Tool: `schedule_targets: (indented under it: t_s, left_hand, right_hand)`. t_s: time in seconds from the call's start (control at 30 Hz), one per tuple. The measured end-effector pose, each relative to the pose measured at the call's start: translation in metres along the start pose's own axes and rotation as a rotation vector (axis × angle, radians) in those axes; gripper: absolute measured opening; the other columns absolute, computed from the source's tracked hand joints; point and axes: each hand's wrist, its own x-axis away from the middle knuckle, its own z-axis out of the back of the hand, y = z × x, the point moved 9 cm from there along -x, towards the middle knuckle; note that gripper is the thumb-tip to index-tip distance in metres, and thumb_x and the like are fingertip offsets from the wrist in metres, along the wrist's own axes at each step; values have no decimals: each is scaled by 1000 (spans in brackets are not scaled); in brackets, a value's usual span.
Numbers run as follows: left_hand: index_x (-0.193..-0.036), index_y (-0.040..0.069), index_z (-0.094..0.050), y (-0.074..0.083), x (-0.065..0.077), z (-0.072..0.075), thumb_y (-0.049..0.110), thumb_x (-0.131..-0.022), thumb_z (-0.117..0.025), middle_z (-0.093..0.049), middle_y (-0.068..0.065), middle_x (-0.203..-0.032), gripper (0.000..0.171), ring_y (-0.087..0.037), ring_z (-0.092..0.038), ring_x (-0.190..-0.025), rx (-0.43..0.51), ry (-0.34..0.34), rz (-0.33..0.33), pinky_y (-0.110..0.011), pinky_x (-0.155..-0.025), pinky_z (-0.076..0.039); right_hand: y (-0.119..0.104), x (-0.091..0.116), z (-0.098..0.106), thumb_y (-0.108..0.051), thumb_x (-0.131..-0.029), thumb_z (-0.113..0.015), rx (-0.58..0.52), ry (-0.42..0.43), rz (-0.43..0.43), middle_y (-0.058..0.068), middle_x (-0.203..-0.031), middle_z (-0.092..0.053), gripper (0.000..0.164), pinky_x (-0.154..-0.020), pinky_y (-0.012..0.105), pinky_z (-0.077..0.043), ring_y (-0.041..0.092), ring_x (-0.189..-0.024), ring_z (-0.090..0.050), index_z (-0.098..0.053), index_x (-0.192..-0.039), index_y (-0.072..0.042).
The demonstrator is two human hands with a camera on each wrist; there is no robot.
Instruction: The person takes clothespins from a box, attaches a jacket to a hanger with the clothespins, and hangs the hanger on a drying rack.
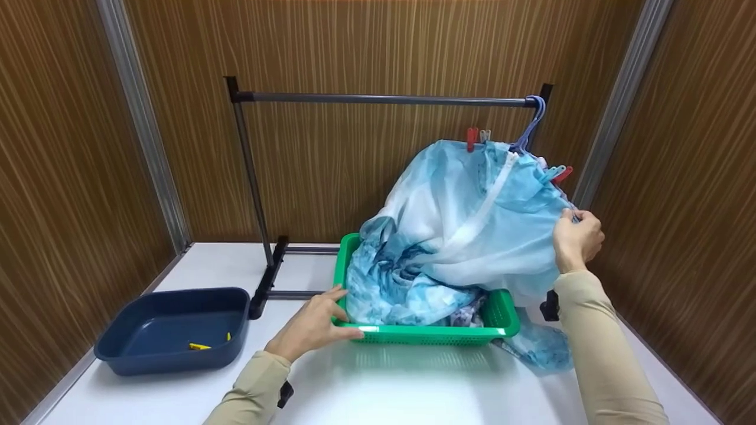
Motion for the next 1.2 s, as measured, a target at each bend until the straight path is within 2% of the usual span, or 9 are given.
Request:
schedule_targets:
  t_s: [0.2, 0.3, 0.43, 0.57, 0.63, 0.73, 0.83, 1.0, 1.2]
  left_hand:
    - [-88, 8, -80, -1, 1, 0, 51, -77, -78, -51, -22, -143, 44, -36, -34, -144, 6, -2, 1, -53, -113, -35]
    - [-89, 7, -79, -1, 1, 0, 51, -77, -78, -51, -22, -143, 45, -36, -34, -144, 2, 1, -2, -54, -113, -35]
    - [-89, 6, -79, -1, 0, 1, 51, -77, -78, -51, -22, -143, 46, -37, -35, -144, 2, 6, -5, -53, -113, -35]
    - [-90, 6, -79, -1, 0, 1, 51, -77, -78, -51, -21, -143, 48, -36, -35, -144, 6, 7, 5, -52, -112, -36]
    - [-91, 6, -79, -1, 0, 0, 52, -76, -78, -51, -21, -143, 48, -35, -34, -144, 7, 5, 12, -52, -112, -37]
    - [-92, 5, -79, -2, -1, 0, 52, -76, -79, -50, -20, -144, 49, -35, -34, -145, 4, 0, 24, -51, -112, -37]
    - [-93, 5, -79, -1, -2, 0, 51, -76, -79, -50, -19, -145, 49, -35, -34, -145, -3, -5, 30, -52, -112, -37]
    - [-93, 5, -79, -1, -2, 1, 50, -77, -79, -49, -19, -146, 48, -35, -33, -145, -7, -11, 37, -52, -113, -36]
    - [-93, 6, -79, 0, -2, 1, 51, -77, -79, -49, -20, -145, 48, -35, -34, -144, -16, -13, 29, -51, -113, -37]
  right_hand:
    - [3, 1, 2, -41, -103, -39, 5, 22, 60, 16, -141, -52, 50, -111, 48, -36, 33, -130, -48, -52, -139, -9]
    - [-5, 6, 5, -37, -103, -42, 10, 72, 182, 16, -139, -51, 46, -111, 46, -33, 32, -131, -43, -54, -137, -9]
    - [-24, 19, 2, -28, -102, -48, 49, 123, 403, 18, -134, -50, 39, -109, 48, -34, 32, -128, -43, -57, -134, -7]
    - [-41, 33, -11, -20, -100, -53, 107, 126, 582, 19, -134, -51, 34, -111, 50, -33, 35, -127, -44, -60, -130, -4]
    - [-45, 39, -19, -16, -99, -55, 136, 114, 636, 20, -133, -52, 32, -115, 51, -29, 37, -128, -45, -61, -127, -3]
    - [-49, 46, -32, -13, -98, -56, 187, 73, 684, 20, -130, -56, 28, -118, 52, -24, 39, -127, -47, -64, -122, -1]
    - [-52, 52, -48, -12, -96, -57, 230, 0, 696, 21, -128, -57, 26, -114, 53, -28, 41, -123, -50, -66, -118, -1]
    - [-57, 71, -80, -14, -95, -59, 286, -180, 735, 23, -124, -59, 27, -99, 57, -40, 43, -113, -55, -67, -117, -1]
    - [-59, 94, -115, -25, -95, -62, 380, -340, 739, 21, -125, -62, 32, -94, 57, -46, 41, -112, -58, -68, -120, -5]
